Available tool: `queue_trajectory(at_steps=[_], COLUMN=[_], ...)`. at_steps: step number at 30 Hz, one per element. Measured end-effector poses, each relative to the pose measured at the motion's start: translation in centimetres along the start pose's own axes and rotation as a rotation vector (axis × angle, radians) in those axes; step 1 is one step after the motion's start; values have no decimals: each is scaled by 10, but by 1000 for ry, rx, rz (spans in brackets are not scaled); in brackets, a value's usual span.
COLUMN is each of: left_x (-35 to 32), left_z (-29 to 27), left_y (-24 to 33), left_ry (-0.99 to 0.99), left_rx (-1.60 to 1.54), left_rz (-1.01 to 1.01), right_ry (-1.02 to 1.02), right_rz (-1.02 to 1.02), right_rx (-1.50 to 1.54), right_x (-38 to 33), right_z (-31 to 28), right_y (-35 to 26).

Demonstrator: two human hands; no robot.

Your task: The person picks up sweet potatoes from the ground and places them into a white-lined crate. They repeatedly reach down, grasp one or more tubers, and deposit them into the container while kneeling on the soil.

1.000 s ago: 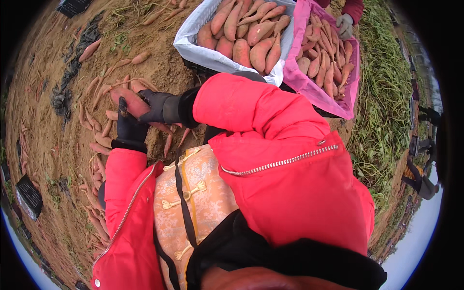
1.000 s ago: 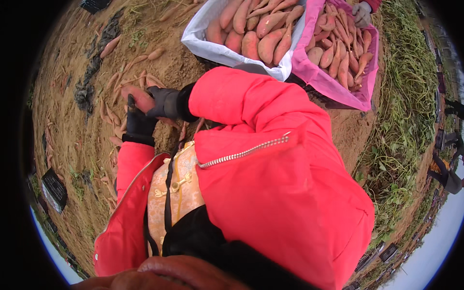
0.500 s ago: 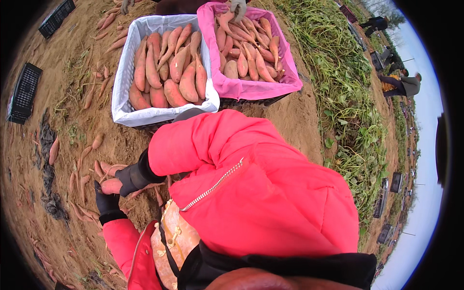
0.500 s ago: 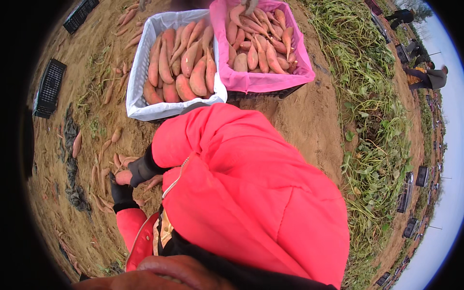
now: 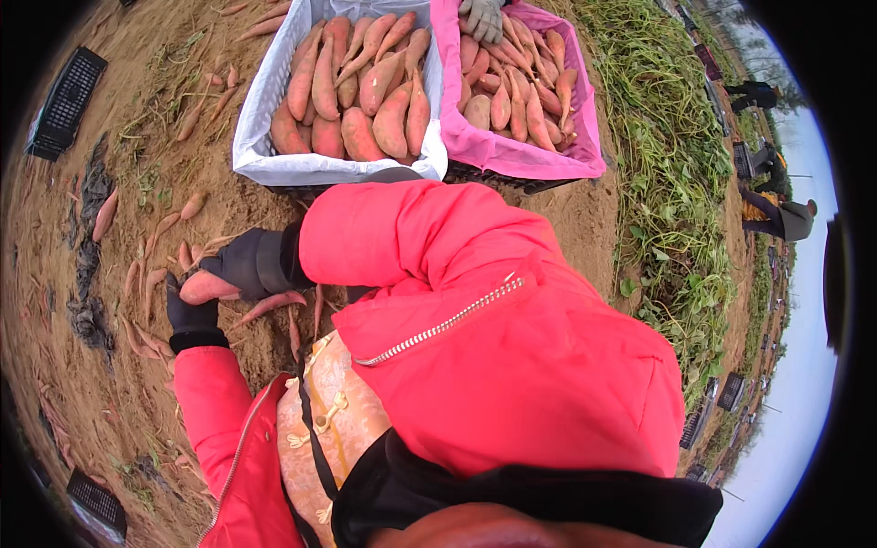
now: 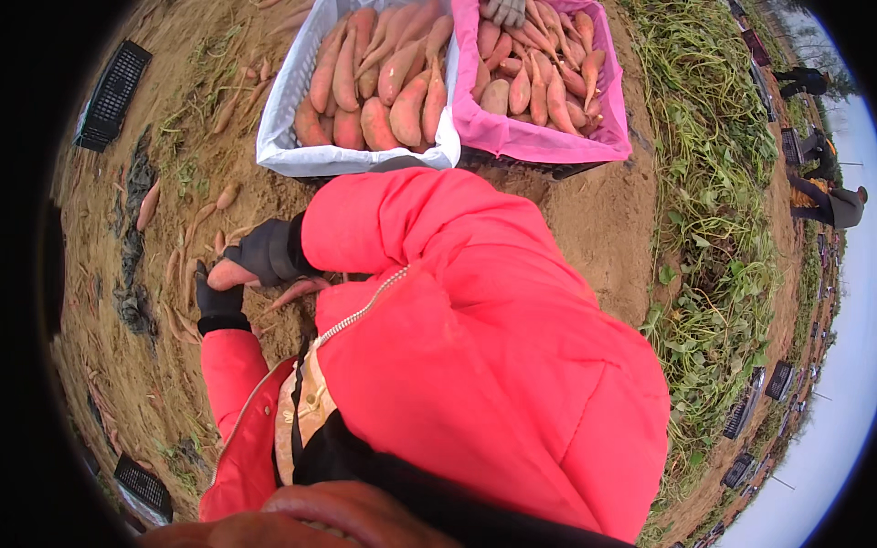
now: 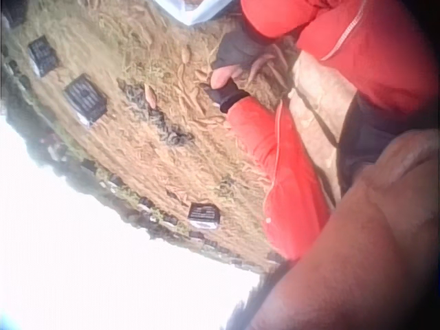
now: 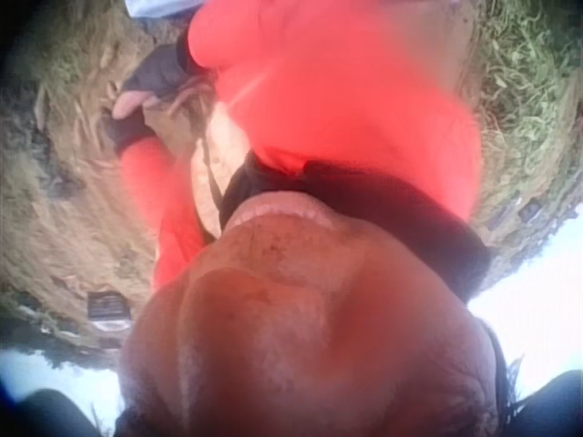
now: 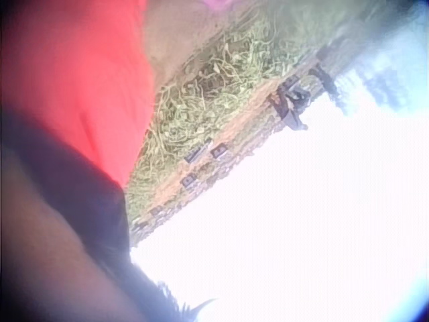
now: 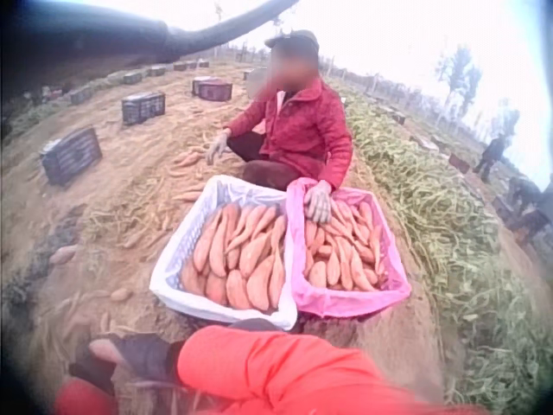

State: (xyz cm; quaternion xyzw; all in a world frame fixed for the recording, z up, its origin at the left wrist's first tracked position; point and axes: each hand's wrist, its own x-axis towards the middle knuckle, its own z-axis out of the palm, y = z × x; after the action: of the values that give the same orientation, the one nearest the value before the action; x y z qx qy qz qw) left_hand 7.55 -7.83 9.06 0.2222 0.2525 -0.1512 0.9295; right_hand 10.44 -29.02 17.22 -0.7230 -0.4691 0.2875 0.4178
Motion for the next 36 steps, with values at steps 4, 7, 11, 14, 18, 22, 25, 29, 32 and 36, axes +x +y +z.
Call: queue_trajectory(at_steps=[4,7,11,14,18,22,25,29,32,36], left_x=[-17,-40,-70,-97,-112,-107,-104,-103,-99,-80], left_z=[24,34,-6,-60,-111,-124,-126,-138,-151,-164], left_y=[38,48,26,5,-12,-12,-13,-13,-13,-23], left_ry=[22,274,317,384,561,536,532,596,694,842], left_rx=[150,354,354,171,90,108,144,187,239,187], left_rz=[200,206,159,75,4,82,29,6,-2,-72], right_ry=[486,490,962,816,485,324,489,512,627,682], right_rz=[-608,101,-292,3,108,138,144,157,144,-69], right_rx=[-98,-106,-148,-536,-977,-1226,-814,-608,-545,-360], right_x=[8,-23,-60,-109,-121,-86,-43,-42,-50,-24], right_z=[-18,-52,-129,-189,-219,-210,-172,-149,-148,-129], right_y=[-9,-8,5,24,68,124,172,215,195,103])
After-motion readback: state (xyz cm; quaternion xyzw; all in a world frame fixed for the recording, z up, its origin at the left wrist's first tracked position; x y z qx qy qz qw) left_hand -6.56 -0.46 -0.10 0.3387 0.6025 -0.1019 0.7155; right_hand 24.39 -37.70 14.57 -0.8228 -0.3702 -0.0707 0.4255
